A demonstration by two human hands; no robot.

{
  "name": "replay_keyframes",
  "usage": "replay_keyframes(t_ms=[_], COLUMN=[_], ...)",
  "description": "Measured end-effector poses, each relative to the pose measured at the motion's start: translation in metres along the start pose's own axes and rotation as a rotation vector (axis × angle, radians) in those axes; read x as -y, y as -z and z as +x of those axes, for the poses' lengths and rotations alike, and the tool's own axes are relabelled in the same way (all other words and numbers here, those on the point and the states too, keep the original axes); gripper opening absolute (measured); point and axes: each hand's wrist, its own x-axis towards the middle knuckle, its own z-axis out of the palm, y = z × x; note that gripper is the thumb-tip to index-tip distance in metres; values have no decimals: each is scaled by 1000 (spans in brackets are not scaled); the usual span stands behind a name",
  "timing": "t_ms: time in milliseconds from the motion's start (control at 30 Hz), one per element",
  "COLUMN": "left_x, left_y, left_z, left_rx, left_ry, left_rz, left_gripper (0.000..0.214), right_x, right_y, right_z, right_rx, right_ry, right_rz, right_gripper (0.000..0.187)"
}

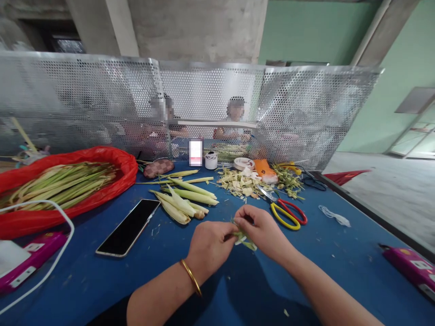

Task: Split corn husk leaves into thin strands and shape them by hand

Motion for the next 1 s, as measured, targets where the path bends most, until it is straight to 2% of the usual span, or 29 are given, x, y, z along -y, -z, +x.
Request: replay_keyframes(t_ms=[167,300,433,633,800,867,1000], left_x=[-2,-1,0,2,3,2,-3], left_y=[-3,-4,-2,-1,-2,-1,2], left_z=[0,0,0,-2,-3,-4,-4], left_rx=[84,140,151,120,127,125,103], left_ry=[-18,2,-7,-205,-252,-235,-113], left_rz=[15,-56,-48,142,244,258,226], left_gripper=[22,20,21,22,21,21,19], right_x=[-1,3,5,0,-2,-4,-6], right_y=[-4,-4,-3,-10,-14,-16,-17], right_z=[0,-1,0,3,2,1,2], right_rx=[-96,-113,-128,-126,-122,-118,-90], right_ry=[4,-44,-51,-142,-71,-62,-93], right_rz=[109,328,402,458,394,370,370], right_gripper=[16,20,21,18,19,18,16])
